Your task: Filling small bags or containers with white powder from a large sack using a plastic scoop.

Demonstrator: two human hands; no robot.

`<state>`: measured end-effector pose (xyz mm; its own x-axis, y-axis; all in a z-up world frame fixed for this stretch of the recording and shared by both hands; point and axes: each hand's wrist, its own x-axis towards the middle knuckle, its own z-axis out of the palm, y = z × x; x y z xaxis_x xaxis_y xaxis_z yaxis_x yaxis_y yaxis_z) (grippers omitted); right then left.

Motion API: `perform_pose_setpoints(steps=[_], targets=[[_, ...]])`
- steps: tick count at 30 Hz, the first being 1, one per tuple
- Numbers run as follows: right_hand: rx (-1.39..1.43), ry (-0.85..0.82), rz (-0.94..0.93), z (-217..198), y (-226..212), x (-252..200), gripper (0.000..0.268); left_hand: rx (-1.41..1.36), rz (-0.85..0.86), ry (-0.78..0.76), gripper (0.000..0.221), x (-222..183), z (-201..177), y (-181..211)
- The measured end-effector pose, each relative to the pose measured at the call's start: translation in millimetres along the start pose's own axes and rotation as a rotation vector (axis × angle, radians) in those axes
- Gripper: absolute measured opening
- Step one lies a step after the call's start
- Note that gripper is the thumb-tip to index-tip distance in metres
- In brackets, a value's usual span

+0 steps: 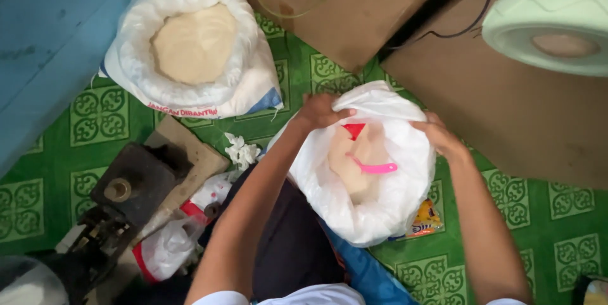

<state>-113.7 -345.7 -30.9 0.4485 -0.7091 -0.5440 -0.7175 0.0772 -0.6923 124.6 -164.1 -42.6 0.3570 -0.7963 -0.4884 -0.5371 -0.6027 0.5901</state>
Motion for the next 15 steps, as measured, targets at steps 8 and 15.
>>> perform_pose_setpoints(steps=[8, 15], targets=[[0.311, -0.249, -0.020, -32.6, 0.3, 9.5, 0.031, -0.083, 0.226, -0.099, 0.063, 3.3, -22.8, 5.4], [0.513, -0.349, 0.389, -14.5, 70.6, 82.4, 0.042, -0.563, 0.158, -0.328, 0.054, 32.4, -23.2, -17.0]])
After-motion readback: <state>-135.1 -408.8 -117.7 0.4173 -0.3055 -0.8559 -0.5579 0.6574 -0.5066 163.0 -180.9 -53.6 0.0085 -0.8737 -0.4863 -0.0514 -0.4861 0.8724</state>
